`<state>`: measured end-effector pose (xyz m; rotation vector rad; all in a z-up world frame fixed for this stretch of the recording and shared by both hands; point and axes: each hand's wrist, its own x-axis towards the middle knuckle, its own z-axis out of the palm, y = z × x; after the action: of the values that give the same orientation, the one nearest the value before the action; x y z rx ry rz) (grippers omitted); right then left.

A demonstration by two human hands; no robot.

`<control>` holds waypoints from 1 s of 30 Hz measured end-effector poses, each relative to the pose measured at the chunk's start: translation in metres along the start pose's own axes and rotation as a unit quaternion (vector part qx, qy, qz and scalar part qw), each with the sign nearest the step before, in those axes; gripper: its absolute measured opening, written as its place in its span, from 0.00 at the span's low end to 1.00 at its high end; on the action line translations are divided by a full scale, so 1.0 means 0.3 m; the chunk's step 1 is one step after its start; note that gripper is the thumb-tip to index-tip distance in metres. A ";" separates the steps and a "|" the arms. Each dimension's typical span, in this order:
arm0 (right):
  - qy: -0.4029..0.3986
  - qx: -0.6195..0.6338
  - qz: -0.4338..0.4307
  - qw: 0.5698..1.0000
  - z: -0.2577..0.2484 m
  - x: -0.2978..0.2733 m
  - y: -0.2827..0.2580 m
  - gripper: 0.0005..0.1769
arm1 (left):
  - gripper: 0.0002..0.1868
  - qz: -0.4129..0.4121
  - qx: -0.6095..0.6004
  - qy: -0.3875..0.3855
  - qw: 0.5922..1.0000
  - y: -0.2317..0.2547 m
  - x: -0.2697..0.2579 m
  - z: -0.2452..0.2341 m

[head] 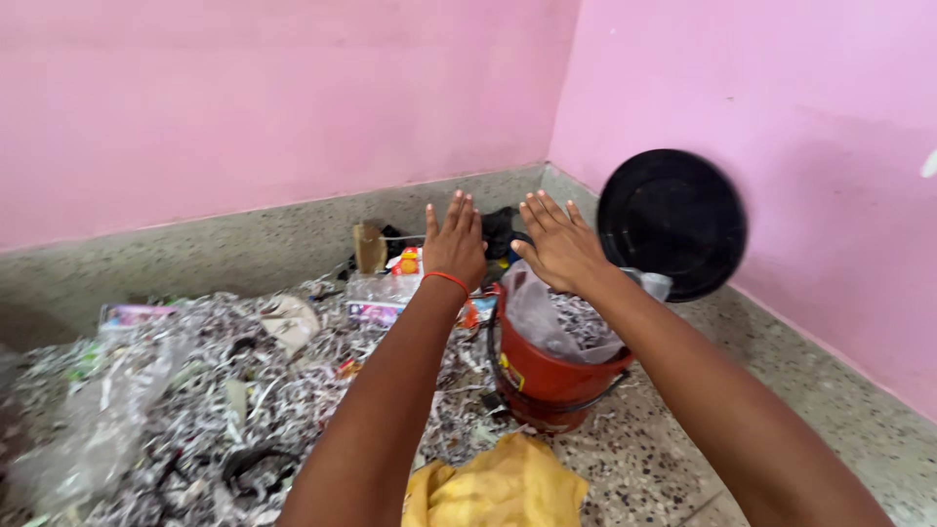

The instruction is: The person sits on the floor and gathers shredded paper and small debris by hand, placing it into a red bucket lined with a plastic bag. The person repeatedly scoops up handfuls of the shredded material and deposits them into the bucket.

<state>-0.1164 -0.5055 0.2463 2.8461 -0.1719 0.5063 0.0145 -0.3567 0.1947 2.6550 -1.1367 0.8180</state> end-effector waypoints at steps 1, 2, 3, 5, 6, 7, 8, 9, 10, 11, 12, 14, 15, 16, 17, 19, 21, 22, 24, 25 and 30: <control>0.002 0.003 -0.005 1.000 0.010 0.013 -0.024 0.42 | 0.35 -0.007 0.001 -0.004 1.000 -0.040 -0.020 0.007; 0.002 0.008 -0.012 1.000 0.025 0.027 -0.056 0.42 | 0.35 -0.016 0.004 -0.010 1.000 -0.087 -0.049 0.015; 0.006 0.011 -0.020 1.000 0.039 0.043 -0.086 0.42 | 0.34 -0.022 0.013 -0.007 1.000 -0.133 -0.074 0.023; 0.007 0.019 -0.037 0.999 0.079 0.065 -0.156 0.41 | 0.32 -0.033 0.031 -0.007 0.999 -0.221 -0.136 0.045; 0.011 0.025 -0.051 0.998 0.100 0.076 -0.198 0.41 | 0.33 -0.046 0.039 -0.014 0.998 -0.269 -0.167 0.052; 0.016 0.031 -0.065 0.997 0.122 0.086 -0.243 0.41 | 0.33 -0.059 0.047 -0.021 0.997 -0.320 -0.201 0.056; 0.022 0.035 -0.078 0.996 0.139 0.095 -0.280 0.41 | 0.33 -0.071 0.055 -0.026 0.996 -0.366 -0.232 0.059; 0.019 0.050 -0.086 0.995 0.157 0.102 -0.319 0.41 | 0.33 -0.079 0.053 -0.031 0.995 -0.411 -0.268 0.062; 0.016 0.064 -0.093 0.993 0.176 0.108 -0.359 0.41 | 0.34 -0.087 0.050 -0.035 0.994 -0.452 -0.304 0.064; 0.012 0.078 -0.100 0.992 0.197 0.114 -0.397 0.41 | 0.34 -0.096 0.048 -0.039 0.993 -0.492 -0.340 0.067; 0.011 0.077 -0.113 0.991 0.221 0.117 -0.437 0.41 | 0.33 -0.107 0.050 -0.046 0.992 -0.528 -0.384 0.075; 0.009 0.074 -0.137 0.988 0.271 0.123 -0.515 0.41 | 0.33 -0.128 0.055 -0.059 0.988 -0.597 -0.470 0.090; 0.002 0.079 -0.149 0.986 0.299 0.110 -0.558 0.42 | 0.32 -0.132 0.058 -0.065 0.987 -0.620 -0.525 0.101; 0.001 0.083 -0.161 0.983 0.322 0.106 -0.601 0.42 | 0.32 -0.135 0.063 -0.065 0.987 -0.643 -0.571 0.106; 0.000 0.086 -0.173 0.981 0.341 0.101 -0.637 0.42 | 0.32 -0.139 0.068 -0.066 0.986 -0.664 -0.617 0.112; -0.034 0.098 -0.180 0.978 0.386 0.072 -0.709 0.42 | 0.32 -0.146 0.075 -0.080 0.983 -0.693 -0.722 0.133; -0.058 0.108 -0.192 0.974 0.431 0.038 -0.777 0.41 | 0.31 -0.151 0.075 -0.095 0.981 -0.699 -0.821 0.162; -0.063 0.112 -0.200 0.971 0.451 0.028 -0.808 0.41 | 0.30 -0.152 0.074 -0.101 0.980 -0.701 -0.860 0.174; -0.077 0.120 -0.208 0.968 0.489 0.010 -0.863 0.41 | 0.31 -0.158 0.059 -0.110 0.979 -0.705 -0.925 0.199; -0.087 0.125 -0.207 0.967 0.508 0.001 -0.894 0.41 | 0.32 -0.164 0.045 -0.114 0.979 -0.704 -0.953 0.211; -0.135 0.146 -0.207 0.958 0.573 -0.061 -0.986 0.45 | 0.32 -0.184 0.002 -0.141 0.973 -0.691 -1.056 0.269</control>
<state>-0.0311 -0.2639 0.0187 3.0970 0.4821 0.0562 0.0155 -0.0380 -0.0251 2.9189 -0.6474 0.3856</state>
